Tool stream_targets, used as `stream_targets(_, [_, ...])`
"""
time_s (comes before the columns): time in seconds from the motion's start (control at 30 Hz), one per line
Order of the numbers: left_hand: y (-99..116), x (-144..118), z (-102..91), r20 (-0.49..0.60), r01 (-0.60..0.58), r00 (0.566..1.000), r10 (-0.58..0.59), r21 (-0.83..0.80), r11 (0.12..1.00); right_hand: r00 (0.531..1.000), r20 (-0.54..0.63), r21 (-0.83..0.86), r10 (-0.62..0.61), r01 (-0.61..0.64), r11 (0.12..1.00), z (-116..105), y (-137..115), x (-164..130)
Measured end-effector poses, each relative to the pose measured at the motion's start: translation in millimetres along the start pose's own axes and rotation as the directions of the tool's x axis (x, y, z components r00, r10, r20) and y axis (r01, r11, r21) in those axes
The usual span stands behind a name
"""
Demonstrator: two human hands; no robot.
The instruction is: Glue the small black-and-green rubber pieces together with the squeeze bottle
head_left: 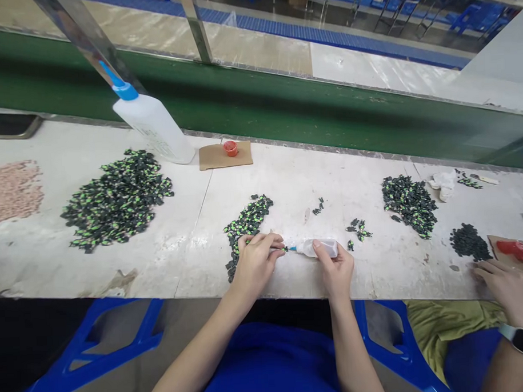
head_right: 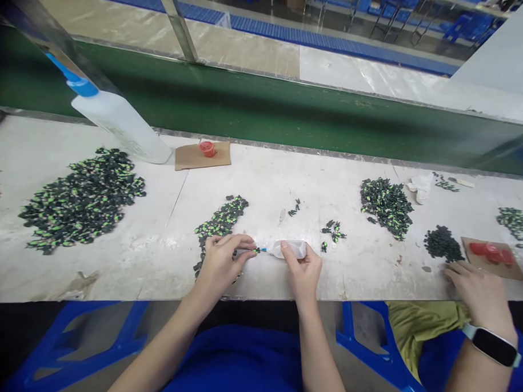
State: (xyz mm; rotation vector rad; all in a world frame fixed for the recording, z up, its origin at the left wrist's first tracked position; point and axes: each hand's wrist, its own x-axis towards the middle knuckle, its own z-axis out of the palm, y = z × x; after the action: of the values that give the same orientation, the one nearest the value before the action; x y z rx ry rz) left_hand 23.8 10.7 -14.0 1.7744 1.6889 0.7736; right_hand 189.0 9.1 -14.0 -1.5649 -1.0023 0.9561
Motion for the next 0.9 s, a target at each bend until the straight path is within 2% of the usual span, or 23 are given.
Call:
stream_targets(0.5, [-2.5,-1.1,3.8,-0.049,-0.028,0.998,0.027,-0.011,1.0,0.998,-0.055,0.022,0.028,-0.027,0.999,0.0,-3.2,-0.7])
stream_targets(0.9, [-1.9,-1.5,4.4,-0.057,-0.021,0.998,0.021,0.004,1.0,0.999,-0.019,0.034,0.05,-0.05,0.998,-0.3,-3.9,-1.3])
